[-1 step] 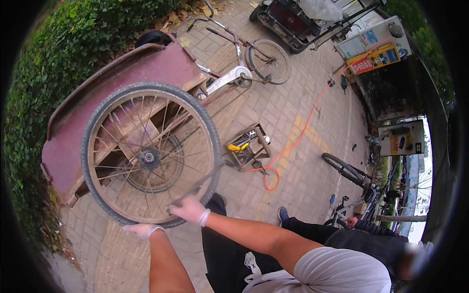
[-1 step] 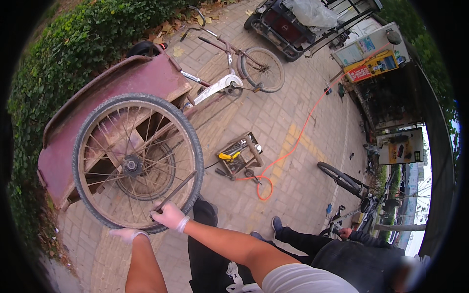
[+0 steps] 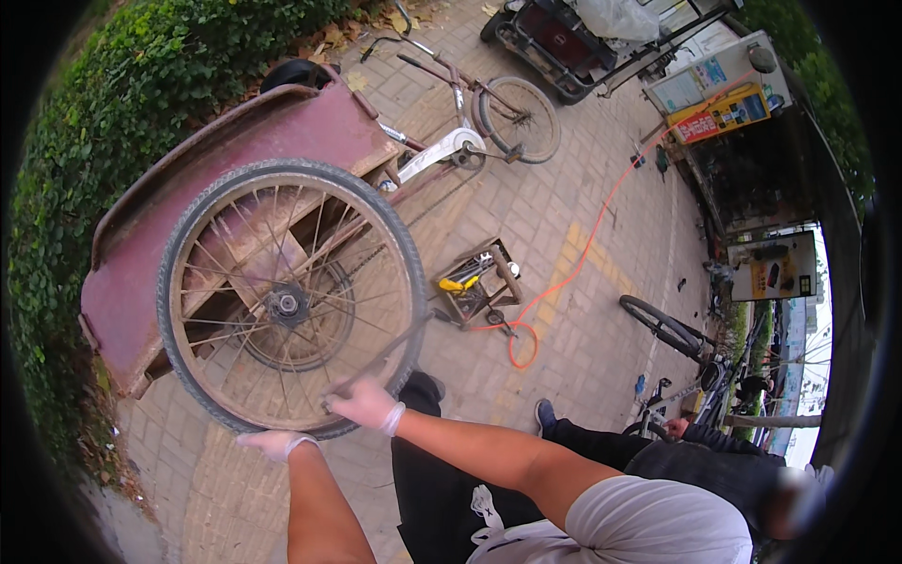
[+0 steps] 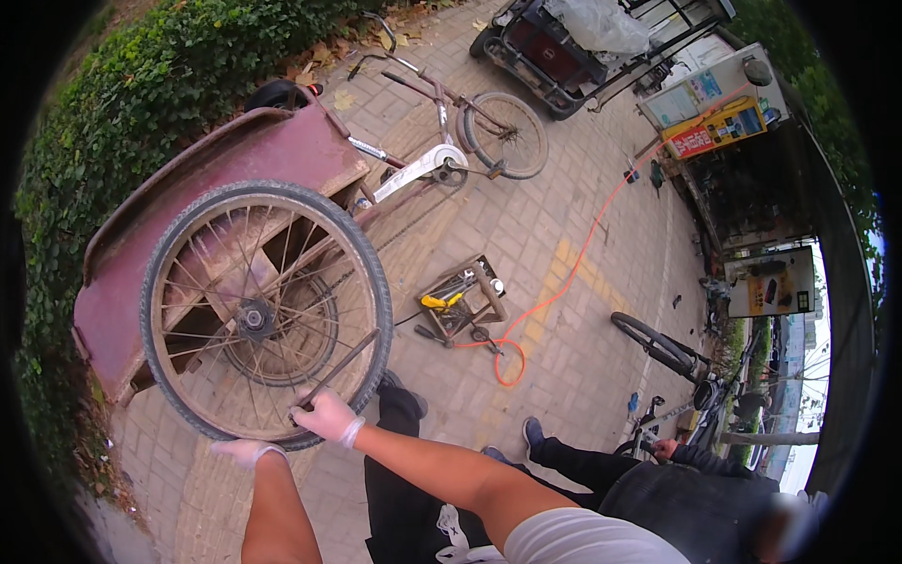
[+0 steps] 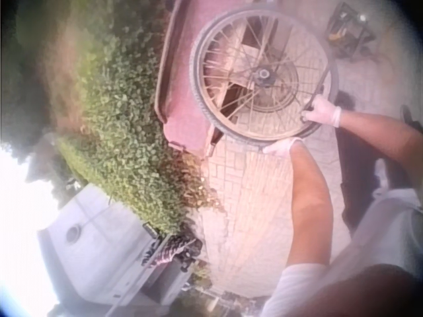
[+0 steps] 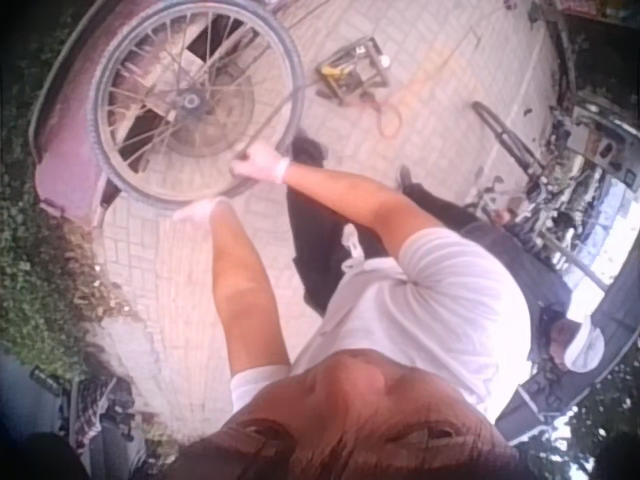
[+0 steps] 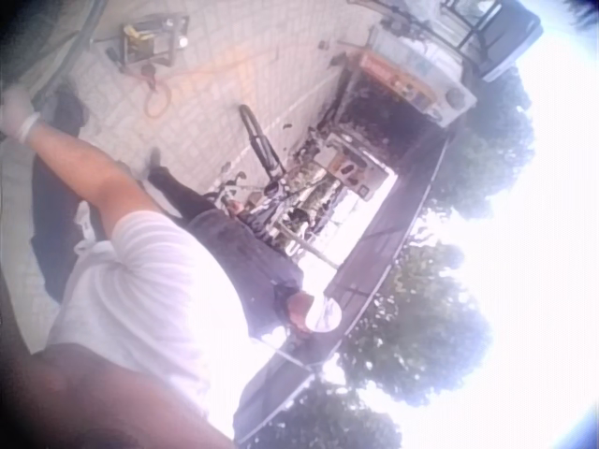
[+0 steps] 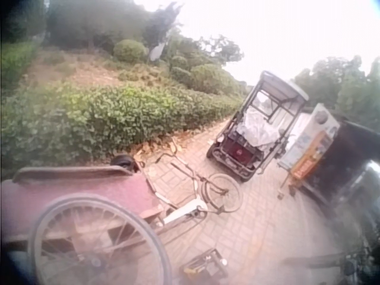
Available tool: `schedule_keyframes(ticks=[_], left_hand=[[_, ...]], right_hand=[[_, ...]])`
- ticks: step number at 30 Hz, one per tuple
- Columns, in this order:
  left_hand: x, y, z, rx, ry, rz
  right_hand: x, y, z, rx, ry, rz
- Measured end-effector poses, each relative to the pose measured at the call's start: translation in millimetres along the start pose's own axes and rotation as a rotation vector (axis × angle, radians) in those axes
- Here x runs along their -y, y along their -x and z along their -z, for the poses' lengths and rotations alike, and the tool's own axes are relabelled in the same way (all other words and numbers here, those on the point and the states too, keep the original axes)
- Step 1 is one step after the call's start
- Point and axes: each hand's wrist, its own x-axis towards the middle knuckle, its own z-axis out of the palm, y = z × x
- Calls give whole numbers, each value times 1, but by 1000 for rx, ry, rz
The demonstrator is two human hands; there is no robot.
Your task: The person adjusts the rear derailleur and chain on a bicycle using pliers and a screwdriver, then removes a wheel and uses a floor pump to inflate a tire on a tricycle. The person handles the bicycle chain, derailleur, wheel, and pump nozzle during the task.
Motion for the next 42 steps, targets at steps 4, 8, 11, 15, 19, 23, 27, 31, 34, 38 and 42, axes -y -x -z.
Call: schedule_keyframes(ticks=[4,8,11,15,19,23,27,31,34,38,42], left_hand=[[-1,-5,1,16,-68,-15],[8,-17,-3,110,122,-4],[13,-23,-2,155,174,-14],[11,-27,-1,57,-46,35],[15,-31,-4,75,131,18],[15,-35,-6,99,175,-73],[10,-29,-6,9,13,-61],[7,-18,-3,80,83,23],[3,-13,-1,113,142,60],[0,-8,-1,167,209,24],[4,-8,-4,137,254,-21]], right_hand=[[1,1,-3,-26,81,47],[1,0,-4,-40,-66,-15],[-3,-2,-1,27,3,-65],[-6,-3,0,21,-28,-70],[-6,-2,0,21,-98,-142],[-3,0,-5,-5,-154,-88],[1,1,-8,-23,-141,-89],[-3,1,-6,-52,-173,-112],[-8,0,-5,-46,-246,-101],[-12,-1,-6,-34,-204,-54],[-11,0,-4,-20,-171,-63]])
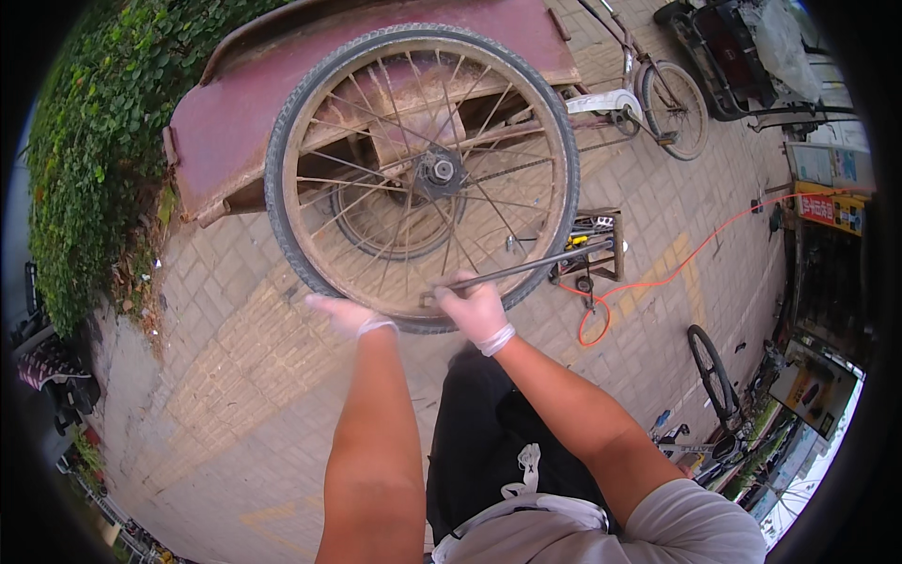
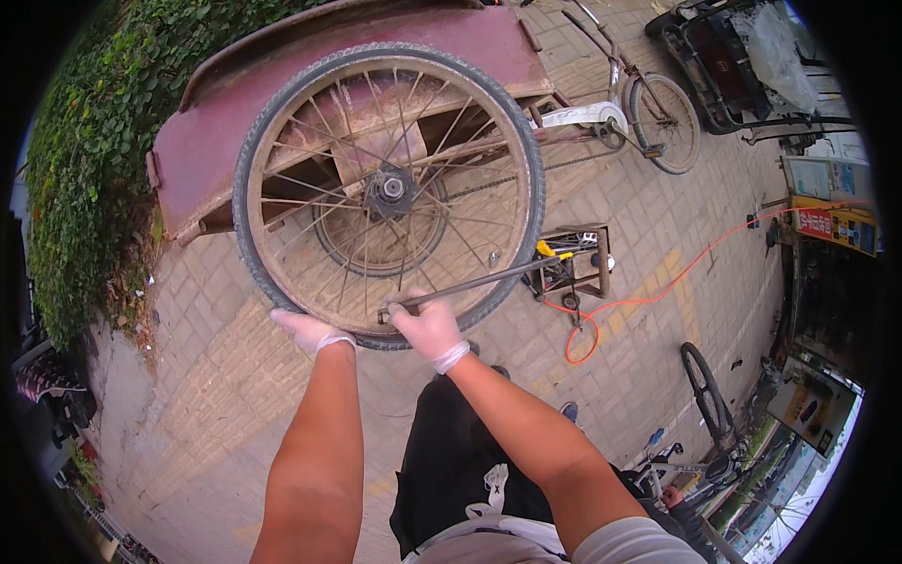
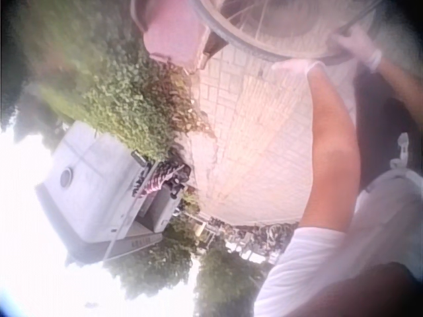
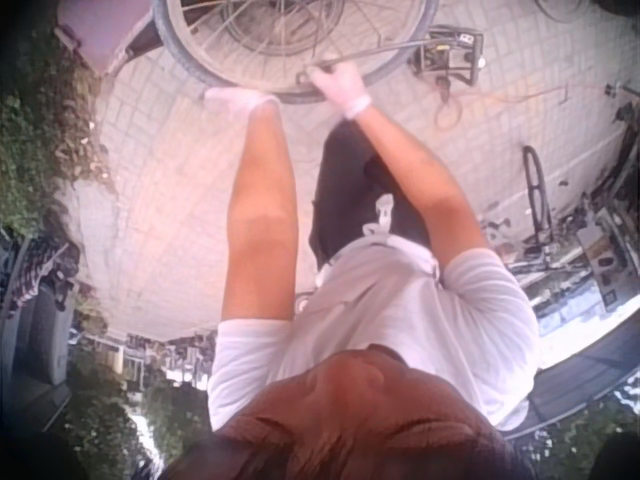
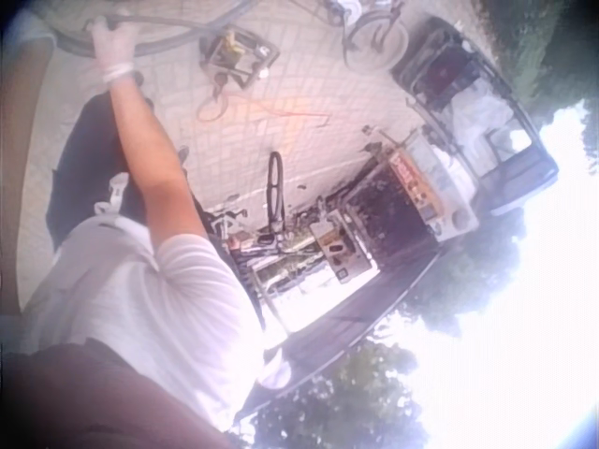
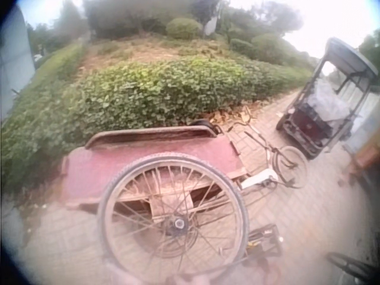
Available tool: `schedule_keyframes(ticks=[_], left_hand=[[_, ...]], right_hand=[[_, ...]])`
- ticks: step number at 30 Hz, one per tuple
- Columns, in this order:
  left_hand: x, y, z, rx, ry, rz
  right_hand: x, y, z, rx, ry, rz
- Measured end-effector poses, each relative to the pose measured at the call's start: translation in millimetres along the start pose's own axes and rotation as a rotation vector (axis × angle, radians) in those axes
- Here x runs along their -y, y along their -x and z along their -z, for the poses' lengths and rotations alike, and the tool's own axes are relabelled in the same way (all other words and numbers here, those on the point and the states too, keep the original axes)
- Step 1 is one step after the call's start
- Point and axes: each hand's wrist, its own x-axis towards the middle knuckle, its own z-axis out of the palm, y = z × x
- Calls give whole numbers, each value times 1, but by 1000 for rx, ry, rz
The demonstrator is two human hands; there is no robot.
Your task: The person adjusts the rear derailleur and chain on a bicycle using pliers and a screwdriver, then removes a wheel and uses a floor pump to inflate a tire on a tricycle. The person handles the bicycle chain, derailleur, wheel, and pump nozzle during the task.
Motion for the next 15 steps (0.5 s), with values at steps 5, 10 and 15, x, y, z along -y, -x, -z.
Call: schedule_keyframes(ticks=[5,10,15], left_hand=[[3,-6,-1,-9,10,-7],[8,-6,-3,29,136,-34],[13,-13,-3,85,228,14]], right_hand=[[3,2,-2,-18,5,24],[5,3,0,-22,84,48],[5,4,2,-18,49,46]])
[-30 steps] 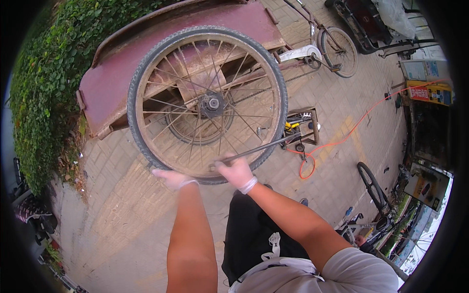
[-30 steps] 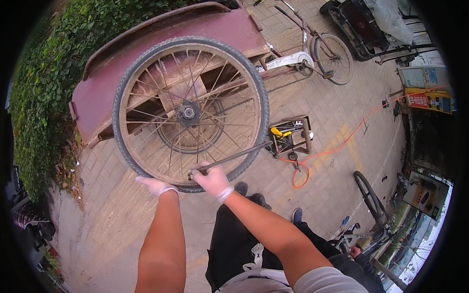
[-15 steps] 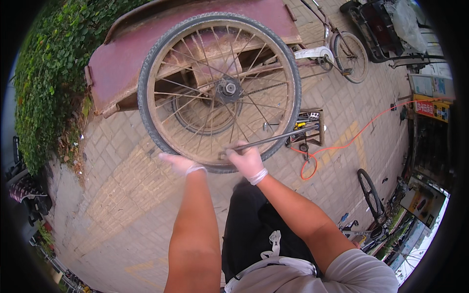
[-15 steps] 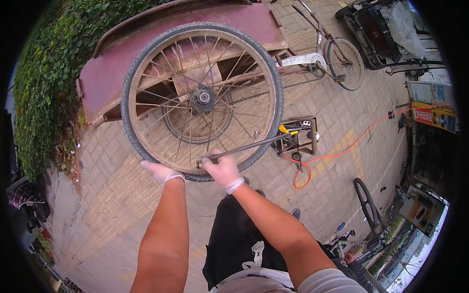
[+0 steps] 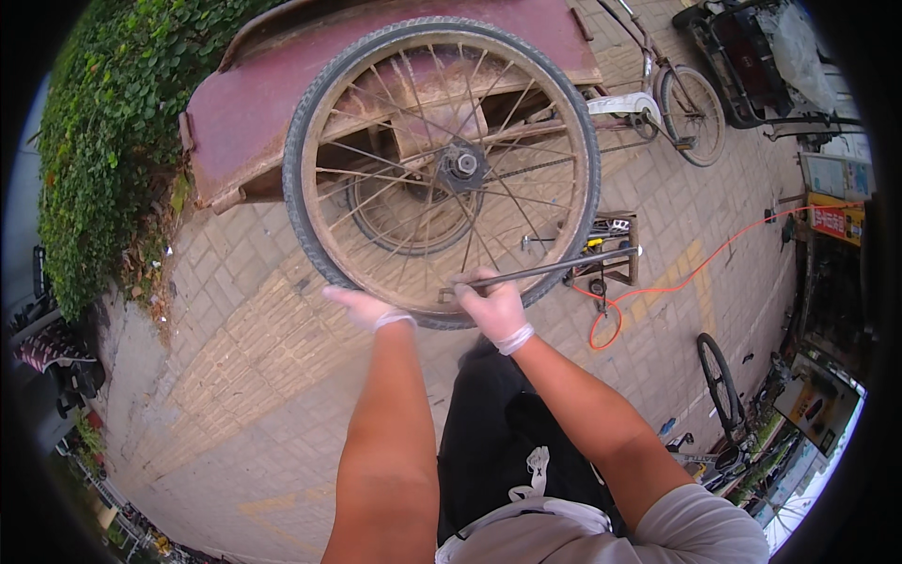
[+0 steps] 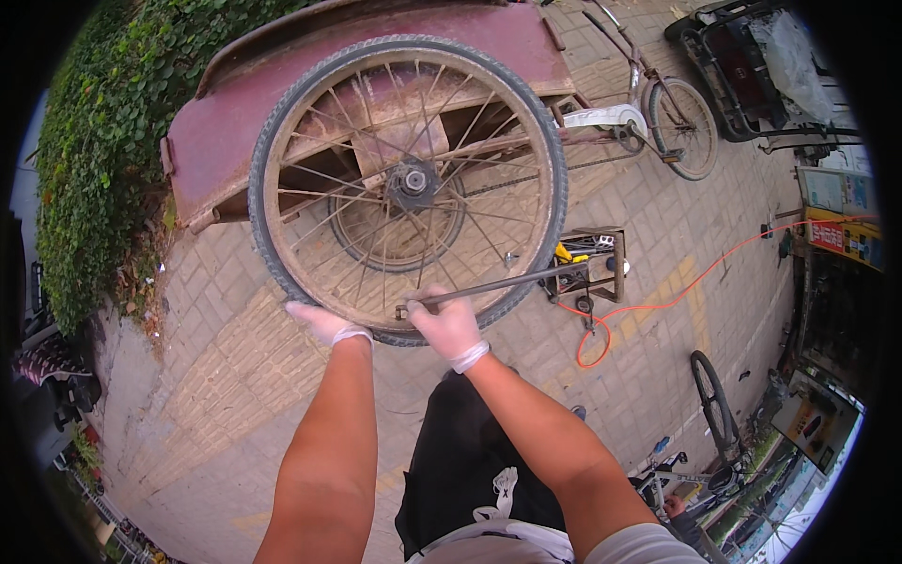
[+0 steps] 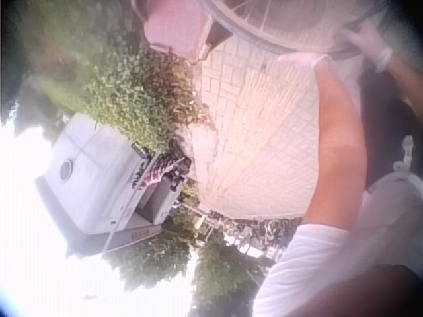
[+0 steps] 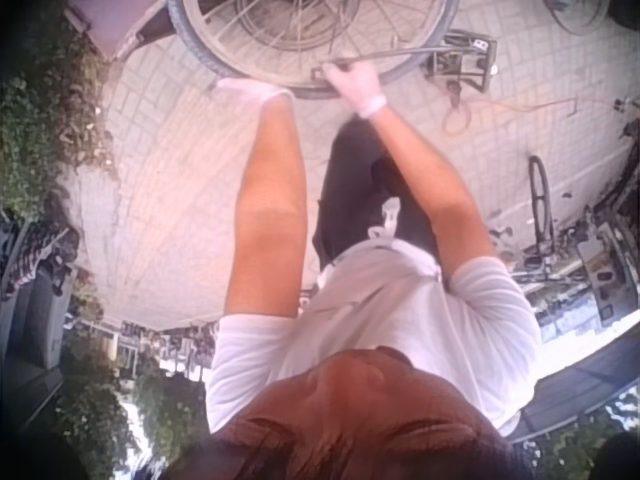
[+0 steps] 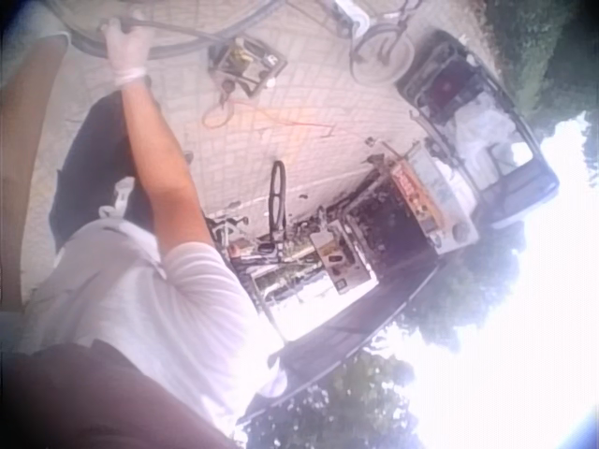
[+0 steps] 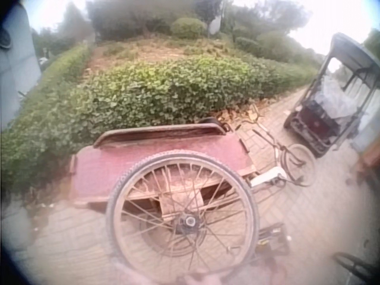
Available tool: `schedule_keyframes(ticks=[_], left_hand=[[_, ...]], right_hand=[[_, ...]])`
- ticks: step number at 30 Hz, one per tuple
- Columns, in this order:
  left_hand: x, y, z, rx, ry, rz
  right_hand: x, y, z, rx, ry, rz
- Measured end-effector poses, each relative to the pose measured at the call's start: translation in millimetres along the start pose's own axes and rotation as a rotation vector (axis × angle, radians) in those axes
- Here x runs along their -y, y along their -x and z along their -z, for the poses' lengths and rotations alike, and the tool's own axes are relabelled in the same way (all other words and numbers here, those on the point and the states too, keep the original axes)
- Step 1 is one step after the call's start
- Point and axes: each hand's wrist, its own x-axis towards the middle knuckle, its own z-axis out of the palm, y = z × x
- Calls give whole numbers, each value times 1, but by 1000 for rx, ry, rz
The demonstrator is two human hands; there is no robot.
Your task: The person adjusts the rear derailleur and chain on a bicycle using pliers and a screwdriver, then removes a wheel and uses a floor pump to inflate a tire on a tricycle. The person handles the bicycle chain, derailleur, wheel, and pump nozzle during the task.
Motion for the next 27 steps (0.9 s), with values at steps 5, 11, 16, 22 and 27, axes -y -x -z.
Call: schedule_keyframes(ticks=[5,11,16,22,27], left_hand=[[1,-6,2,-7,-44,36],[-1,-6,2,-37,-129,58],[1,-8,3,9,-75,64],[12,-21,8,83,5,49],[26,-43,19,218,54,69]], right_hand=[[-1,2,-3,-7,6,-10],[0,0,-1,-12,6,-21],[-2,0,-1,-16,-21,-22],[-2,1,-2,-30,-33,-28],[0,2,-2,-19,27,9]])
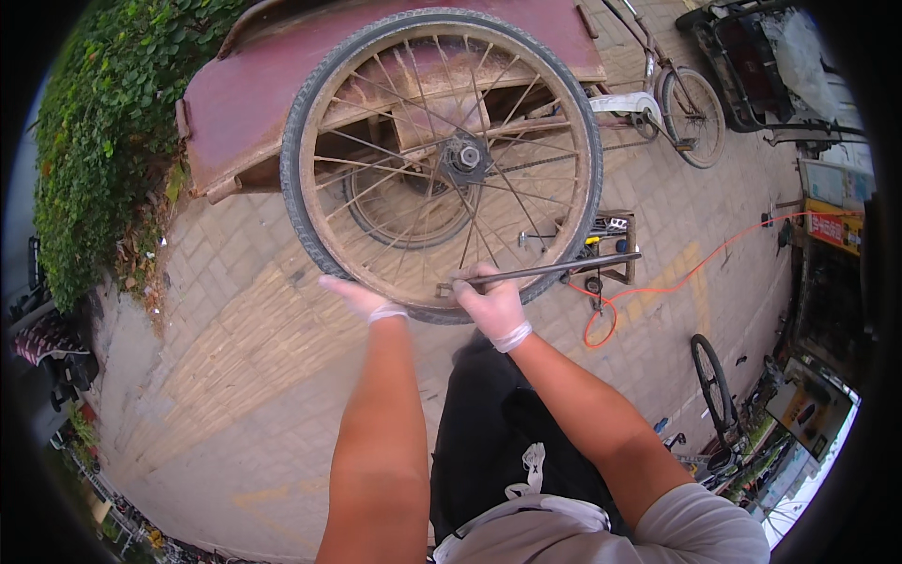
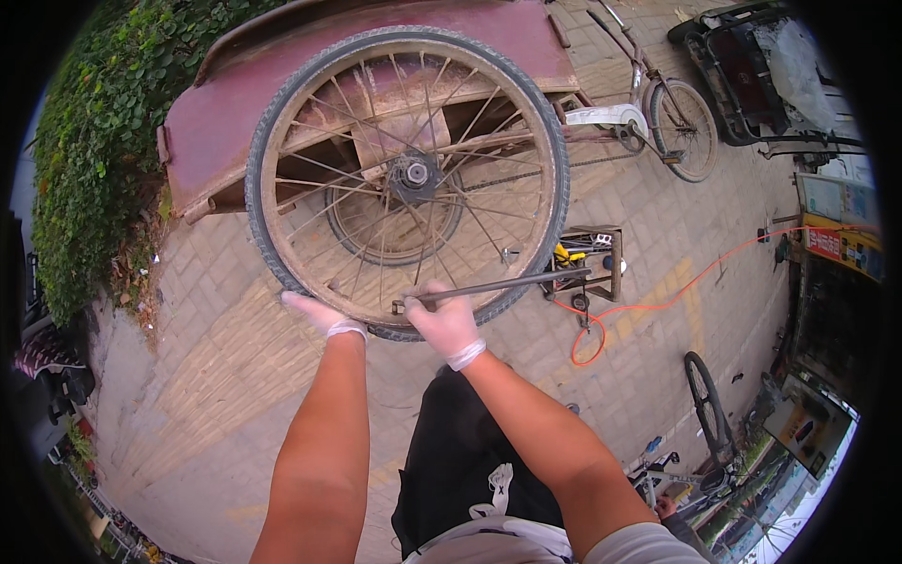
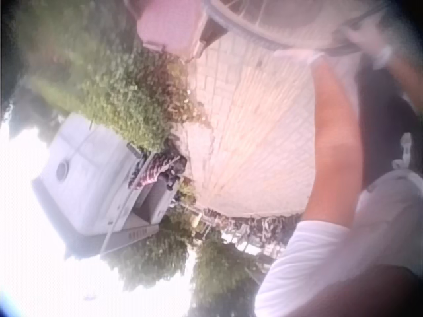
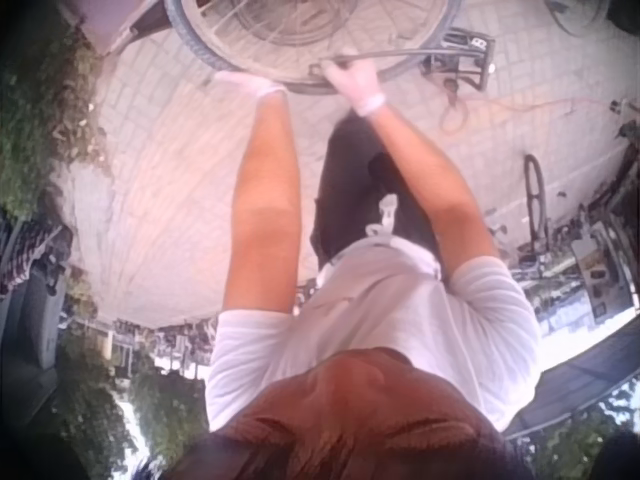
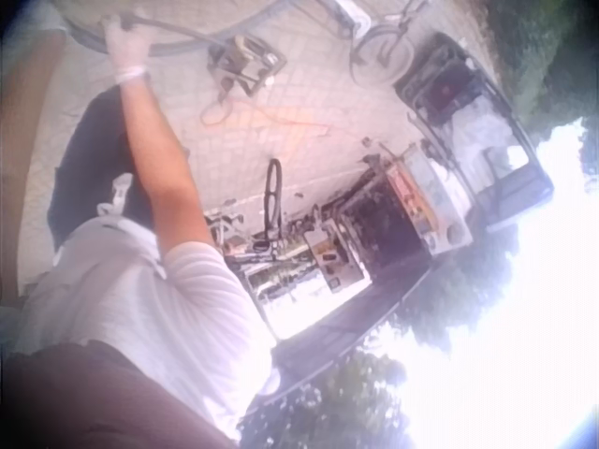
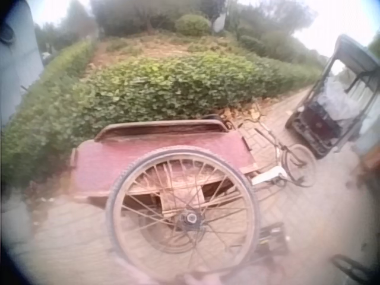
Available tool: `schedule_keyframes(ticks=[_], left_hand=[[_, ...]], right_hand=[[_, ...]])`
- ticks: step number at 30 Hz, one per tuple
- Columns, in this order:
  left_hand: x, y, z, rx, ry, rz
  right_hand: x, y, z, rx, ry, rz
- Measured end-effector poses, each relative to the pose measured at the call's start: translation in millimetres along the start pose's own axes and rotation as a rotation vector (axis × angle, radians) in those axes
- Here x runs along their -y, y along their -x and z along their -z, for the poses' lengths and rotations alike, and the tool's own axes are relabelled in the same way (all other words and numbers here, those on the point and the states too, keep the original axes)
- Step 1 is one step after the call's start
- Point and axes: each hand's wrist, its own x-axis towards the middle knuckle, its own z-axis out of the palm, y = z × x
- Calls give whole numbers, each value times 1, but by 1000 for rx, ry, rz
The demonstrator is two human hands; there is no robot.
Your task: The person adjusts the rear derailleur and chain on a bicycle using pliers and a screwdriver, then removes a wheel and uses a floor pump to inflate a tire on a tricycle. The person handles the bicycle chain, derailleur, wheel, and pump nozzle during the task.
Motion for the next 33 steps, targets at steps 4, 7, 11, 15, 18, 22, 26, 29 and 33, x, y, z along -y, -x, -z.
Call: schedule_keyframes(ticks=[4,7,11,15,18,22,26,29,33], left_hand=[[1,-8,5,131,19,31],[1,-3,3,127,32,73],[0,5,-1,67,9,18],[-5,3,-2,9,-16,16],[-8,6,-2,-8,-66,50],[-9,14,-7,-60,-101,13],[-11,12,-9,-23,14,-16],[-7,9,-8,-7,44,-25],[-6,11,-6,-1,44,-11]], right_hand=[[4,0,-1,9,-15,3],[6,0,1,5,29,-52],[7,1,1,12,-1,-22],[3,1,0,5,-20,-6],[1,0,0,-6,-37,-17],[1,-1,-1,5,-91,-38],[0,0,-1,-3,-80,-37],[-2,0,0,-5,-90,-18],[-2,0,0,-15,-83,-22]])
